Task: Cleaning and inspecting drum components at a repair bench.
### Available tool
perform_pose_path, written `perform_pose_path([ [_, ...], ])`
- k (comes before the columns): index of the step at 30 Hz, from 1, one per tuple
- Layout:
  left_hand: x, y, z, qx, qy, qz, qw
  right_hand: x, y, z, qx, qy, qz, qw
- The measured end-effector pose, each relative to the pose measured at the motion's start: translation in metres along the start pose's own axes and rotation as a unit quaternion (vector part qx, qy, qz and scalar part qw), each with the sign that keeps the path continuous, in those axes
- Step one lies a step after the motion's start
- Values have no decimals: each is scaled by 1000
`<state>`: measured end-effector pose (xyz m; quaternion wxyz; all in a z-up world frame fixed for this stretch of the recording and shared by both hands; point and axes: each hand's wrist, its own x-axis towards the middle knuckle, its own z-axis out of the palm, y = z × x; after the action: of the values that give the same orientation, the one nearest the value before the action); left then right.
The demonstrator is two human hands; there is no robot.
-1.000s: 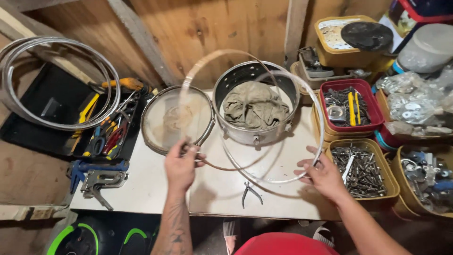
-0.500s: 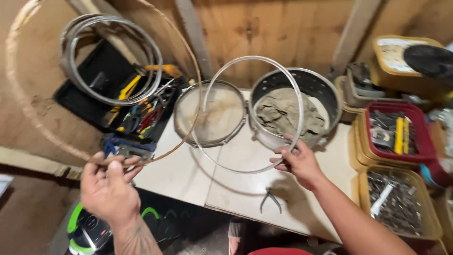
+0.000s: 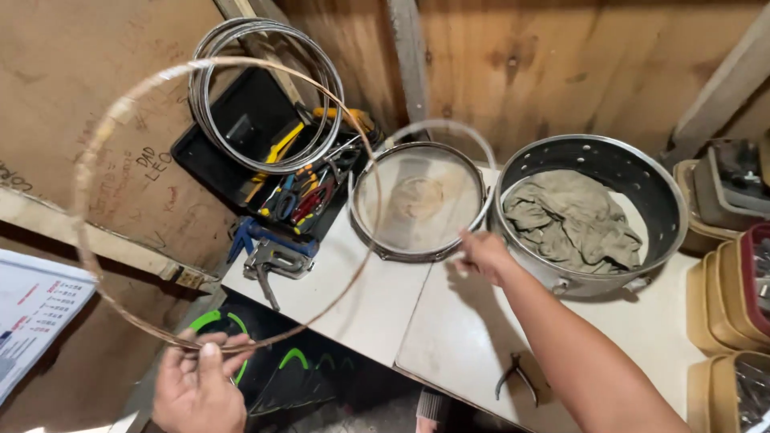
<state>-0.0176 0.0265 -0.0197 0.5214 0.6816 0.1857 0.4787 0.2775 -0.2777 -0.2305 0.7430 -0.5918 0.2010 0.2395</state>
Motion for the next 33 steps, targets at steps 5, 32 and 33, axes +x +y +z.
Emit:
perform_pose_path([
  [5,-8,-27,14,-23,-34,-41,998,-80,-2,4,-37,-90,27,995],
  [32,-204,-97,228,-133,-347,-442,816,-208,88,-256,158,299,-131,932],
  [33,-207,-109,230,-144,-359,-438,812,-203,95,-266,160,275,-134,939],
])
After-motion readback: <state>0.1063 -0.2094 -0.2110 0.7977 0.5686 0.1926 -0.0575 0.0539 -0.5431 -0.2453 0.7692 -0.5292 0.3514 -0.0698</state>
